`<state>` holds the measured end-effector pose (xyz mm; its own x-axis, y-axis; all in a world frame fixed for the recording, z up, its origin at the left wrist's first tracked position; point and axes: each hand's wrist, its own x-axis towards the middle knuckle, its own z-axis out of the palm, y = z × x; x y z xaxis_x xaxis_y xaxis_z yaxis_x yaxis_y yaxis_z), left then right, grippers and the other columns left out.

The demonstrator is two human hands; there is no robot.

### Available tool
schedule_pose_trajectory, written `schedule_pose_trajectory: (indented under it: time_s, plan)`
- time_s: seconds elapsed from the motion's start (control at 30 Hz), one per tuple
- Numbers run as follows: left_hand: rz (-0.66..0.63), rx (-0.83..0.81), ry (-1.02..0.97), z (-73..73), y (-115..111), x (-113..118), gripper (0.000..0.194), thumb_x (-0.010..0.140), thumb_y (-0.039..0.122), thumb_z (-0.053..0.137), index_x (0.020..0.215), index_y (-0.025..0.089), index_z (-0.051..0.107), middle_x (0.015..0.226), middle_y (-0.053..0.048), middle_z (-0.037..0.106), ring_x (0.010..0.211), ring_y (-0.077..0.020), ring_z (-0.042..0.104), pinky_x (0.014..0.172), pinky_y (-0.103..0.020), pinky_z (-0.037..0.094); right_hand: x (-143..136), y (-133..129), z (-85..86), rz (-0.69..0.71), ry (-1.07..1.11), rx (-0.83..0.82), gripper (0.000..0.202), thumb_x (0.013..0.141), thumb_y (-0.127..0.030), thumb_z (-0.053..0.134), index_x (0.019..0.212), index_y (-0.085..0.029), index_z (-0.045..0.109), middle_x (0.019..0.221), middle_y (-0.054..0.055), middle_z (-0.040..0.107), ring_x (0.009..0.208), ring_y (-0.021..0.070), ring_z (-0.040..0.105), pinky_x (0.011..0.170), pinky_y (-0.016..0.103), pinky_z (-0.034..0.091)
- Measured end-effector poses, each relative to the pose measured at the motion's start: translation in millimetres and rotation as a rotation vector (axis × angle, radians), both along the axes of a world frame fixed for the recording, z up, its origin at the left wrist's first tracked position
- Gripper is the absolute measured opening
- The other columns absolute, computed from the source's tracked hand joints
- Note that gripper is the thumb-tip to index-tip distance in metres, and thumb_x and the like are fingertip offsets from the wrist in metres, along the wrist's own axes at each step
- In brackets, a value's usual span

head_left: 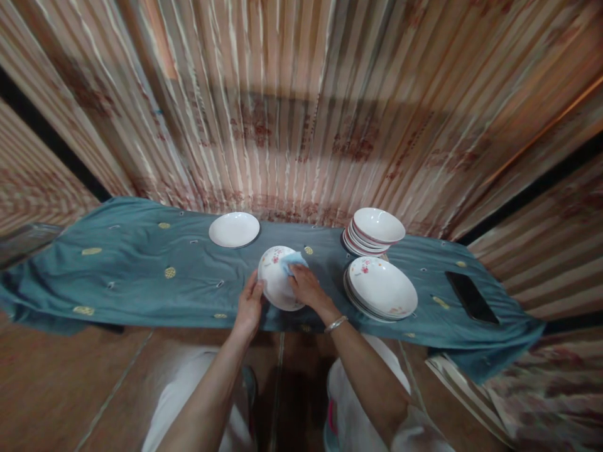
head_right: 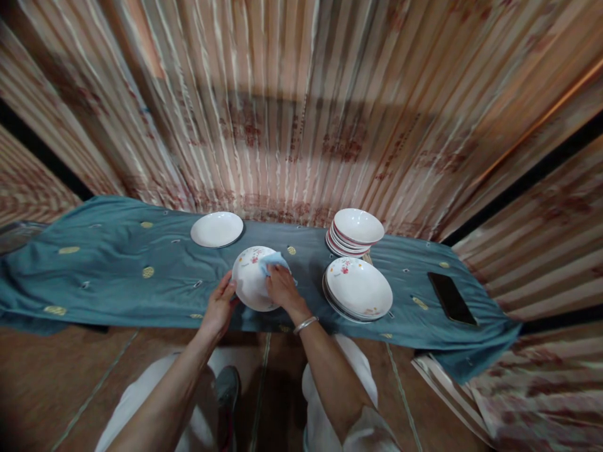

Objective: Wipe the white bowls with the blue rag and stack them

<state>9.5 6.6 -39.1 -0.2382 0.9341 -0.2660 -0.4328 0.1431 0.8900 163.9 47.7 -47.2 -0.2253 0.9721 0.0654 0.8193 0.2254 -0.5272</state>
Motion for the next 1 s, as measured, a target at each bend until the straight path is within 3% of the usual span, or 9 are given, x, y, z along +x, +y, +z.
schedule_pose_trajectory:
  time_s: [0.27, 0.53, 0.67, 0.77, 0.87, 1.0]
  plan:
    - [-0.041, 0.041, 0.044, -1.9, -2.3, -0.1, 0.064, 0.062, 0.044, 0.076, 0.119, 0.018, 0.066, 0.129, -0.012, 0.065, 0.119, -0.0291, 0.058, 0.098, -0.041, 0.047, -17.0, 32.7, -1.5, -0.004, 0.301, 0.057, 0.048, 0.091, -0.020, 0.045, 0.138, -0.009, 0.049, 0.143, 0.017, 0.050, 0.136, 0.0245, 0.044, 0.117, 0.041, 0.030]
    - [-0.055, 0.016, 0.031, 3.2, -5.2, 1.0, 0.067, 0.065, 0.044, 0.076, 0.126, 0.019, 0.063, 0.134, -0.013, 0.061, 0.120, -0.0289, 0.057, 0.093, -0.038, 0.050, -41.7, 21.8, -6.5, 0.184, 0.678, 0.039, 0.045, 0.087, -0.028, 0.052, 0.132, -0.022, 0.056, 0.143, 0.006, 0.053, 0.135, 0.0199, 0.045, 0.117, 0.039, 0.029]
    - [-0.054, -0.031, 0.058, 3.6, -6.4, 0.6, 0.077, 0.063, 0.049, 0.077, 0.131, 0.019, 0.058, 0.135, -0.014, 0.060, 0.115, -0.0284, 0.060, 0.079, -0.032, 0.053, -37.1, 7.8, 1.0, 0.245, 0.776, -0.051, 0.038, 0.088, -0.034, 0.051, 0.120, -0.021, 0.065, 0.123, 0.005, 0.066, 0.118, 0.0207, 0.057, 0.108, 0.037, 0.040]
    - [-0.055, -0.025, 0.050, 4.0, -6.0, 1.1, 0.084, 0.058, 0.053, 0.080, 0.132, 0.019, 0.059, 0.129, -0.014, 0.063, 0.104, -0.0261, 0.064, 0.071, -0.029, 0.053, -29.3, -3.0, 7.8, 0.245, 0.803, -0.155, 0.033, 0.084, -0.038, 0.055, 0.106, -0.018, 0.070, 0.100, 0.003, 0.069, 0.092, 0.0184, 0.063, 0.087, 0.031, 0.049]
    - [-0.042, -0.014, 0.037, 5.1, -5.0, 1.6, 0.089, 0.051, 0.055, 0.083, 0.129, 0.017, 0.061, 0.121, -0.014, 0.068, 0.095, -0.0243, 0.066, 0.069, -0.028, 0.052, -21.0, -10.8, 11.4, 0.254, 0.785, -0.247, 0.026, 0.079, -0.038, 0.061, 0.090, -0.016, 0.070, 0.078, -0.001, 0.063, 0.072, 0.0129, 0.056, 0.068, 0.023, 0.045]
    - [-0.026, -0.017, 0.035, 7.3, -3.7, 1.9, 0.087, 0.047, 0.054, 0.084, 0.124, 0.018, 0.065, 0.117, -0.013, 0.069, 0.092, -0.0239, 0.066, 0.069, -0.028, 0.052, -7.4, -14.5, 10.5, 0.247, 0.709, -0.361, 0.021, 0.072, -0.032, 0.067, 0.083, -0.015, 0.071, 0.066, -0.005, 0.057, 0.062, 0.0096, 0.049, 0.058, 0.020, 0.039]
